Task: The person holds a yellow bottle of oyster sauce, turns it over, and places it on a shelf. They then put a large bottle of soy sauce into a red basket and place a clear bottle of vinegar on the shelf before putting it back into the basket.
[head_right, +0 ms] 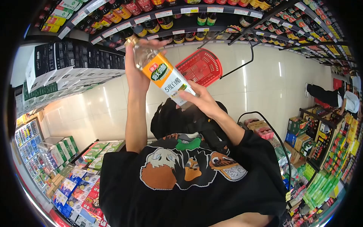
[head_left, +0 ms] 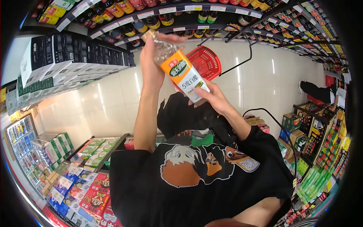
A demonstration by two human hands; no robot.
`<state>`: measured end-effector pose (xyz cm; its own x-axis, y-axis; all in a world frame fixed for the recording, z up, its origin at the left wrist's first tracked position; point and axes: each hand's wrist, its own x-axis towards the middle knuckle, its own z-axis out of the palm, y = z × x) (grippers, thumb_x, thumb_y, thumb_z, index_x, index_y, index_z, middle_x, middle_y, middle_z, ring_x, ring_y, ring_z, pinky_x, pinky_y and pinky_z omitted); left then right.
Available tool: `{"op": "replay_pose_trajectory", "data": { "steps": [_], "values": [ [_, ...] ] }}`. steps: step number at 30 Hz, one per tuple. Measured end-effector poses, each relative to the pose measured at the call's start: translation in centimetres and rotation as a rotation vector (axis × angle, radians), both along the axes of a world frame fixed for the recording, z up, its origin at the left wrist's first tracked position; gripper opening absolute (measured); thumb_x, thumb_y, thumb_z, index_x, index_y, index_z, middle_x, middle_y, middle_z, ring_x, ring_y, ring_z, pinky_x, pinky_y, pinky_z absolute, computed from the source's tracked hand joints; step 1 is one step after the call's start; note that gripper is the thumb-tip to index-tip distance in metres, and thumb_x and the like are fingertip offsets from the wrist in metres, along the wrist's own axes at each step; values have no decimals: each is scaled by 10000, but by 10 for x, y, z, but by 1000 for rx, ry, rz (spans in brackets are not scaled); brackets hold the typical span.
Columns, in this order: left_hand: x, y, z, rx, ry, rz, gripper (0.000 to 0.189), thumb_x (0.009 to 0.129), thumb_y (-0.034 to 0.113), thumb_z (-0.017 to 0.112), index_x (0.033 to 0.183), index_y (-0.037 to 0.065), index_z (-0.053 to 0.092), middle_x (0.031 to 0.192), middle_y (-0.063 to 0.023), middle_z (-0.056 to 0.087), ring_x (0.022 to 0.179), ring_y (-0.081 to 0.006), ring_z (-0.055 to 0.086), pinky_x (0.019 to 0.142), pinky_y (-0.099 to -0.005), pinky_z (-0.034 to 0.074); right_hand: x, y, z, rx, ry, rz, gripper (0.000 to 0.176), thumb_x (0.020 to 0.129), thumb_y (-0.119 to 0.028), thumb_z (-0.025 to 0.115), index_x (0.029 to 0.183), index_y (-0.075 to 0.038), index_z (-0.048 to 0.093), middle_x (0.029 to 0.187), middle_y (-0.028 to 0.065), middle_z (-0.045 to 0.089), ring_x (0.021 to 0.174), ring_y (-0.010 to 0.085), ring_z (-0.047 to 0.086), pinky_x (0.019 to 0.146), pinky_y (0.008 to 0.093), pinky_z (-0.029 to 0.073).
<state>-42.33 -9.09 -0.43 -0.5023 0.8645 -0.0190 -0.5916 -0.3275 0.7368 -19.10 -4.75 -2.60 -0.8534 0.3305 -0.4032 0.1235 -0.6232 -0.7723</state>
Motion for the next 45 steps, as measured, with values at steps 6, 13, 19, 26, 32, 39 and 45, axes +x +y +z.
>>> {"op": "replay_pose_trajectory", "data": {
  "steps": [6, 13, 19, 26, 32, 39, 45],
  "values": [
    [5, -29, 6, -211, 334, 35, 333, 1115, 293, 432, 1199, 16, 597, 1329, -269, 634, 1249, -420, 633, 1048, -494, 515, 8, 4, -14, 117, -148, -213, 405, 1007, -330, 688, 1239, -17, 576, 1031, 78, 683, 763, 140, 682, 605, 254, 527],
    [29, -69, -15, -298, 245, -92, 507, 1101, 377, 439, 1374, -44, 516, 1508, -273, 508, 1312, -340, 598, 1037, -449, 529, 33, 21, -38, 48, -245, -424, 403, 1022, -433, 644, 1191, -69, 600, 914, 4, 628, 697, 41, 540, 503, 227, 344],
    [61, -59, -8, -470, 419, -64, 531, 1058, 326, 545, 1406, -70, 486, 1478, -253, 546, 1312, -310, 594, 1036, -426, 524, 54, 62, -49, 28, -269, -353, 413, 1036, -453, 610, 1194, -71, 607, 881, -12, 604, 685, 32, 503, 497, 216, 326],
    [110, -23, 22, -745, 1022, -71, 457, 951, 116, 673, 1376, -8, 563, 1129, -151, 679, 1054, -228, 650, 956, -372, 512, 96, 147, -45, 17, -257, -69, 443, 1041, -483, 578, 1190, -67, 608, 875, -27, 597, 650, 20, 477, 469, 216, 312],
    [170, 27, 14, -774, 587, -198, 525, 943, 137, 742, 1418, -18, 578, 910, -83, 737, 731, -119, 643, 737, -284, 540, 136, 223, -63, 27, -414, 114, 579, 992, -596, 575, 1187, -54, 628, 801, -47, 566, 582, 16, 427, 459, 200, 272],
    [202, 57, -8, -943, 469, -448, 589, 1021, 230, 658, 1478, -98, 480, 732, -41, 668, 627, -77, 578, 600, -260, 479, 148, 276, -108, 48, -455, 483, 716, 886, -713, 640, 1125, -39, 667, 750, -54, 560, 602, 25, 446, 469, 216, 285],
    [225, 65, -53, -985, 395, -518, 623, 1053, 318, 612, 1499, -86, 452, 671, -1, 547, 593, -71, 514, 561, -247, 434, 142, 290, -146, 161, -596, 490, 789, 811, -789, 656, 1168, -86, 695, 851, -28, 612, 723, 66, 524, 559, 228, 353]
  ]
}}
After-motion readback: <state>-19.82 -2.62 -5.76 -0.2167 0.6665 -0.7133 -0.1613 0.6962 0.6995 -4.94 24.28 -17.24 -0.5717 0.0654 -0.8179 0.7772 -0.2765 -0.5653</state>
